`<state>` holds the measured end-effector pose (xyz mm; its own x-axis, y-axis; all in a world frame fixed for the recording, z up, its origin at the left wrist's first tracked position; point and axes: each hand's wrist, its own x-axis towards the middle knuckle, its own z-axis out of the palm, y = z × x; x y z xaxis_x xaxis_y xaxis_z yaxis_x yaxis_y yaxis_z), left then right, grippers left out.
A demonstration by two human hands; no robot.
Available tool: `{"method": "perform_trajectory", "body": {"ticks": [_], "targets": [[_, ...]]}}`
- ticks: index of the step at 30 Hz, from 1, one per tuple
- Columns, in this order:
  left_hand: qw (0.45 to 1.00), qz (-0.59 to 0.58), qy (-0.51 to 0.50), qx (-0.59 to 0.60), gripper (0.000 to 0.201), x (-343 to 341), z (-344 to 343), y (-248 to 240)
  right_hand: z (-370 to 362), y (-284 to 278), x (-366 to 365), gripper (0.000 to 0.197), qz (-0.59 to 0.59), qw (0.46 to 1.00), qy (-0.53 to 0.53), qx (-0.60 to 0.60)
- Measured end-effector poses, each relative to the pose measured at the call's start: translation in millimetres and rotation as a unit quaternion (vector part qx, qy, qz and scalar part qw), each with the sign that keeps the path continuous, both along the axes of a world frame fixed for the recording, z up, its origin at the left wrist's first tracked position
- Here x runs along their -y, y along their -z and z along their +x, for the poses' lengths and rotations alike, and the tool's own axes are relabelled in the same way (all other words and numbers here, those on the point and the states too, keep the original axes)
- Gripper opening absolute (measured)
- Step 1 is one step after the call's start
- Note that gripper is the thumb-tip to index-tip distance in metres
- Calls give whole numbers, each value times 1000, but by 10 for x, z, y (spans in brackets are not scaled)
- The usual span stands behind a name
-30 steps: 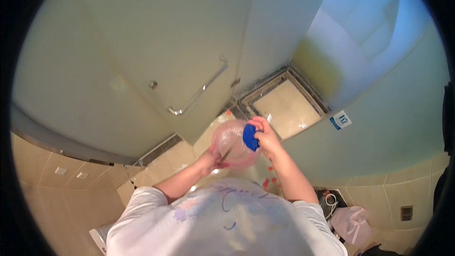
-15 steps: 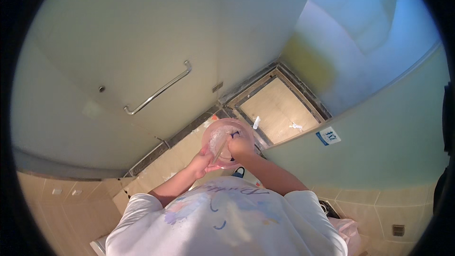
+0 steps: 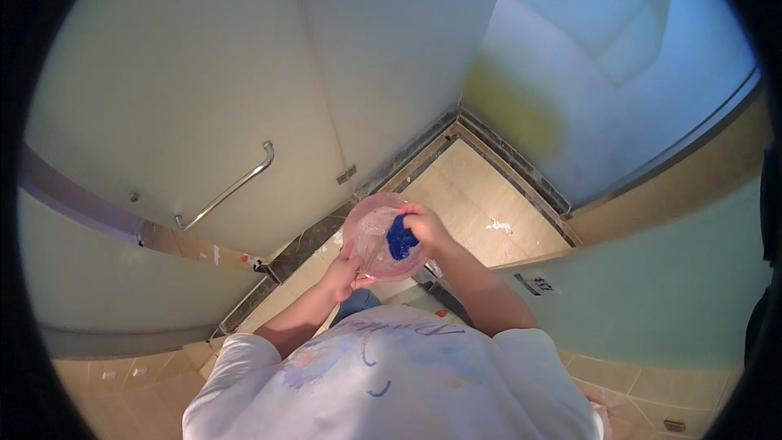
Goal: The person cleans a bathroom by scrubbing a toilet rim with a brush and wiping tiled walls and fixtures with a blue cloth. They rinse the cloth in a pink basin and under a shower head, then continue wiping surfaces.
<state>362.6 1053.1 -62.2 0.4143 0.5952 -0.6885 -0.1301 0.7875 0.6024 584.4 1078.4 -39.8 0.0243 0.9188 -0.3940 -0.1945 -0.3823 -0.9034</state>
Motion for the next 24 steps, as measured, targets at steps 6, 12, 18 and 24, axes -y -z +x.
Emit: {"method": "perform_trajectory", "body": {"ticks": [6, 12, 18, 24], "targets": [[996, 27, 83, 22, 53, -808, 473, 129, 547, 20, -325, 43, 204, 894, -144, 373], [982, 30, 154, 102, 44, -1758, 824, 12, 825, -201, -841, 46, 31, 996, 65, 52], [962, 81, 254, 54, 48, -2623, 1132, -529, 964, -607, -1203, 52, 90, 980, 176, -5], [943, 50, 326, 56, 43, -3097, 1402, -593, 922, -629, -1278, 42, 134, 930, 343, 3]]}}
